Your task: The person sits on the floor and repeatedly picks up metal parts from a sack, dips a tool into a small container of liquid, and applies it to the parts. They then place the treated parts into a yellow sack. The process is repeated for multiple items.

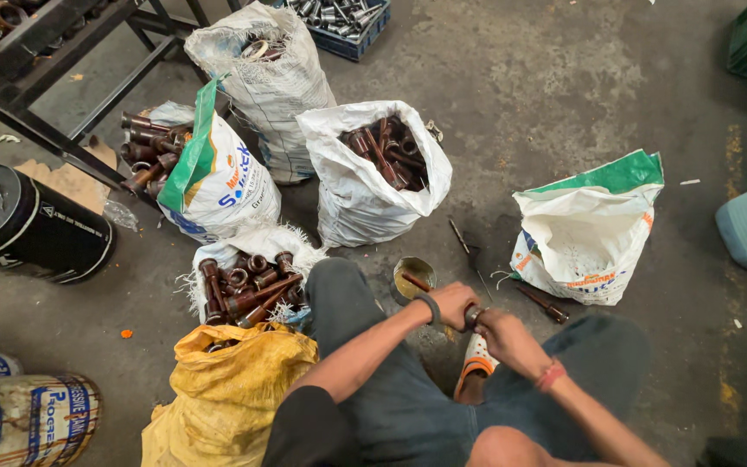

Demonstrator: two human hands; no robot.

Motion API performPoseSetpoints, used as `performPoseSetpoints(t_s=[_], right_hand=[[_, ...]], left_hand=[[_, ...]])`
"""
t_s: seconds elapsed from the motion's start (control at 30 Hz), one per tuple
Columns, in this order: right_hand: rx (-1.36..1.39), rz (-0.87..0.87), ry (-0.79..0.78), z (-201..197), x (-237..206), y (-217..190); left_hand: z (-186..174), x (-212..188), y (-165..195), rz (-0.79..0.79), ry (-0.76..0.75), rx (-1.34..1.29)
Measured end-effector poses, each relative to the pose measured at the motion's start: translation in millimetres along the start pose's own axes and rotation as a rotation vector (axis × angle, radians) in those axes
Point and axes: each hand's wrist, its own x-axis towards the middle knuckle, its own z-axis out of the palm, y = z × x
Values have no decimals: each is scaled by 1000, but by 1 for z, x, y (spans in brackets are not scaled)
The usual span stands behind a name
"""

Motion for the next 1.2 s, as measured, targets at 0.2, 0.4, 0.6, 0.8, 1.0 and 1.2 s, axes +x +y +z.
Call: performPoseSetpoints(t_s=[0.2,0.4,0.6,0.8,1.0,1.2], right_hand=[[1109,829,-117,19,0,28],[919,652,-116,6,10,26],[136,112,-112,5,17,-12],[1102,857,-84,18,7,22],[1301,671,323,20,17,25],[-95,-191,-127,-33,27,3]], left_hand=[[21,-8,5,-55,222,334],[8,-2,-4,-52,171,105],[-3,-7,-5,-20,-53,1],[3,-15,20,-18,362,235],[-5,2,18,64,688,448],[-3,18,-6,6,357,-143]])
